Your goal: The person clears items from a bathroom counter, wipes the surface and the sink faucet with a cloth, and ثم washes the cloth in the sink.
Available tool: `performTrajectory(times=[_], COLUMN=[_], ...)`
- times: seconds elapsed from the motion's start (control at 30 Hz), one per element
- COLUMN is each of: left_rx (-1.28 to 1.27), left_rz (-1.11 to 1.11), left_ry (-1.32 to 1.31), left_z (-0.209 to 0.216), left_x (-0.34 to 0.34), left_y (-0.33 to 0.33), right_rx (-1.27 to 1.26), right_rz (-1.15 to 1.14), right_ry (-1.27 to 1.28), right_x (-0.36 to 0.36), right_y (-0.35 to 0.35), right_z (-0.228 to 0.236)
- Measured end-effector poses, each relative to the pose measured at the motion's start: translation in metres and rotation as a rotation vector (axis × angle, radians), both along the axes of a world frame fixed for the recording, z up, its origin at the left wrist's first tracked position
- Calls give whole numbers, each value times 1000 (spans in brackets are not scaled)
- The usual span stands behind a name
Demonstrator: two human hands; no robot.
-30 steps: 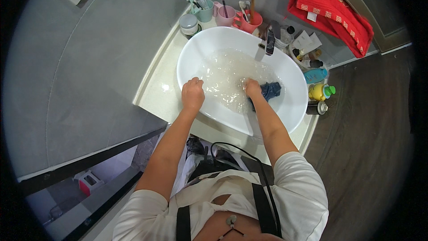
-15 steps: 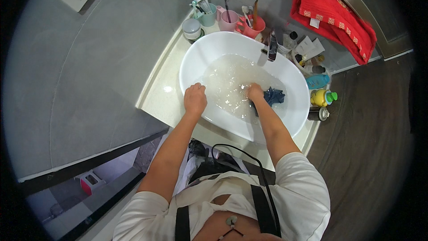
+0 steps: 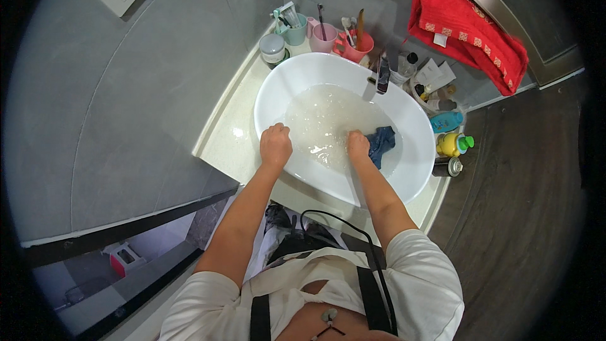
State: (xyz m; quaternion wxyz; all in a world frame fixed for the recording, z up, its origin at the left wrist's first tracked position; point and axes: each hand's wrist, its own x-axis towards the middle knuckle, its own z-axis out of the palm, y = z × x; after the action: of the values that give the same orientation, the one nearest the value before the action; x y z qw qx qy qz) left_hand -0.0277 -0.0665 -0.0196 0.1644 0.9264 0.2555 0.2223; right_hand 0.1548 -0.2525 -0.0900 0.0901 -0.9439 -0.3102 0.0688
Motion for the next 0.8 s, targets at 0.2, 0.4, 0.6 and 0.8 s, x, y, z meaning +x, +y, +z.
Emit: performTrajectory(times=[0.2, 0.4, 0.6, 0.8], left_rx=[10, 22, -7, -8], left_rz=[1, -6, -15, -21], left_ry=[30, 31, 21, 20], left_z=[5, 5, 5, 1], left_x=[0, -1, -1, 0], left_y=[-3, -3, 0, 0], right_rx=[-111, -67, -158, 249], right_rz=[31, 96, 148, 130], right_ry=[-16, -51, -26, -206], right_x=[12, 9, 31, 65], right_y=[4, 1, 20, 80], right_z=[-15, -14, 16, 115])
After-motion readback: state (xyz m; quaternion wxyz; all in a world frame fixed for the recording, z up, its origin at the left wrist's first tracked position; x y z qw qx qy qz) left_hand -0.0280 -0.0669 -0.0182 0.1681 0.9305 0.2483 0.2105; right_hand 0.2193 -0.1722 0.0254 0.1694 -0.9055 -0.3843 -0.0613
